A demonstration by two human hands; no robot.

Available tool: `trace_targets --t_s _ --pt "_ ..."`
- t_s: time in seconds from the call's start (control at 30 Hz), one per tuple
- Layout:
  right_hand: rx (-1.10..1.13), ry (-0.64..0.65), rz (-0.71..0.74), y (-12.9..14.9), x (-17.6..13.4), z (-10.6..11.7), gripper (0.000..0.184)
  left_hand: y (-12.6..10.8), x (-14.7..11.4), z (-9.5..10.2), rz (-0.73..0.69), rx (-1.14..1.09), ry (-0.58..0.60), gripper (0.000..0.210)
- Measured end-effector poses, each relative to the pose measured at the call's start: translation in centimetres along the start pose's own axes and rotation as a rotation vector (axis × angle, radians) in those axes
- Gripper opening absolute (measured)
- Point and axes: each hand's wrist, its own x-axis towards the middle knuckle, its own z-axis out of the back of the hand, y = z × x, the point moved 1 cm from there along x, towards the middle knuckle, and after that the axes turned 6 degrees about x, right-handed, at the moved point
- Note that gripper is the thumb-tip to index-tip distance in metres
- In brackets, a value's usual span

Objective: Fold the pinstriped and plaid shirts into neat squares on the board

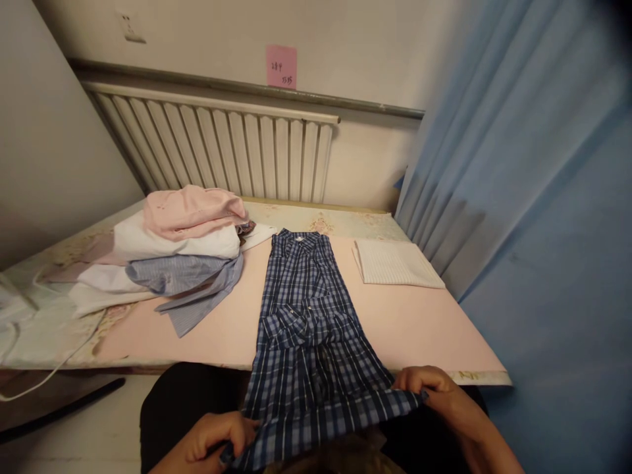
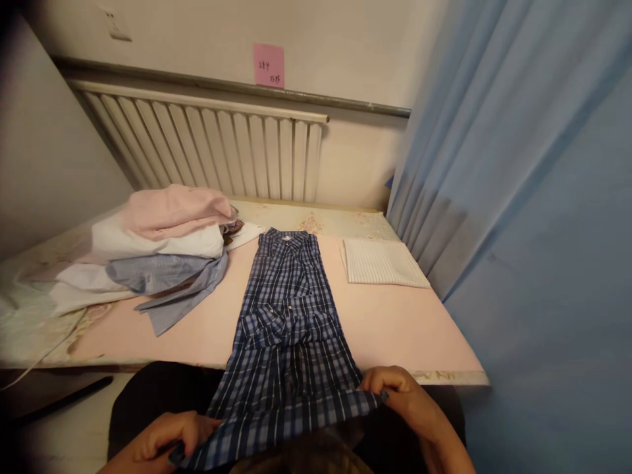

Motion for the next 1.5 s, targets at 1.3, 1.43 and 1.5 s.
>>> trace_targets --t_s 1.3,1.43,1.5 --pt "-1.219 -0.291 0.395 -8.5 22.3 -7.6 0.042 3.7 25.2 -4.2 -0.064 1.119 -0.470 0.049" --pt "-1.240 -0.381 0.318 -9.0 22.3 -5.7 0.043 3.9 25.1 -3.8 -0.048 1.144 -0.489 0.051" --pt "-1.243 -0.405 0.303 -9.0 22.4 -5.4 0.043 3.7 25.1 -3.9 -0.046 1.146 -0.498 0.051"
